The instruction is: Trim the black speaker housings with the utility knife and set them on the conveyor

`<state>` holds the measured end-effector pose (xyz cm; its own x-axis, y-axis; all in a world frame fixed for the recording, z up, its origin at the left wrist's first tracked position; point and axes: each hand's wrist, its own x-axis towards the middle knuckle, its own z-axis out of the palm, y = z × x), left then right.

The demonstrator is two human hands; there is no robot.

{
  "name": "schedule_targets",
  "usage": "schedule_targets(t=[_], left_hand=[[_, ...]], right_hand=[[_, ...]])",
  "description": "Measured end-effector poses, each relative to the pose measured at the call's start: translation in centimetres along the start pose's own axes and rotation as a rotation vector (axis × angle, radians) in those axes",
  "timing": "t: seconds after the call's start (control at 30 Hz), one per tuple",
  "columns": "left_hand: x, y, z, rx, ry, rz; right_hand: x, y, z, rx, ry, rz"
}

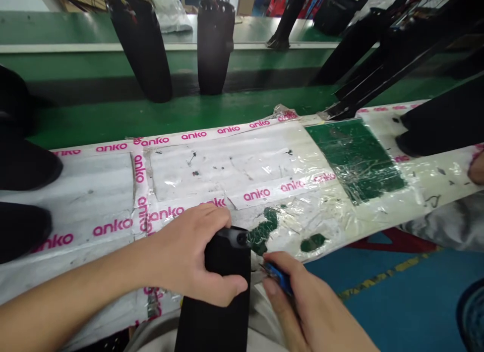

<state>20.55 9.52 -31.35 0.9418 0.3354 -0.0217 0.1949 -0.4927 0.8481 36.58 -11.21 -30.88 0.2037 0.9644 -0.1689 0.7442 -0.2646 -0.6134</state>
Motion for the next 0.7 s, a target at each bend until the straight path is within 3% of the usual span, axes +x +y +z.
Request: schedule_targets(t=[0.07, 0.17, 0.53, 0.7], left_hand=[[0.1, 0.0, 0.0, 0.017, -0.009, 0.002], [0.3, -0.2, 0.2, 0.021, -0.011, 0.004], [0.5, -0.5, 0.5, 0.002, 0.014, 0.089], [0.6, -1.0, 0.6, -0.092, -0.011, 0.089]], right_hand=[[0.8, -0.4, -0.8, -0.372, 0.182, -0.27], [2.0, -0.8, -2.0, -0.633, 0.244, -0.425], [2.6, -0.4, -2.7, -0.688, 0.054, -0.442], [2.8, -0.7, -2.8, -0.706, 0.06, -0.402]])
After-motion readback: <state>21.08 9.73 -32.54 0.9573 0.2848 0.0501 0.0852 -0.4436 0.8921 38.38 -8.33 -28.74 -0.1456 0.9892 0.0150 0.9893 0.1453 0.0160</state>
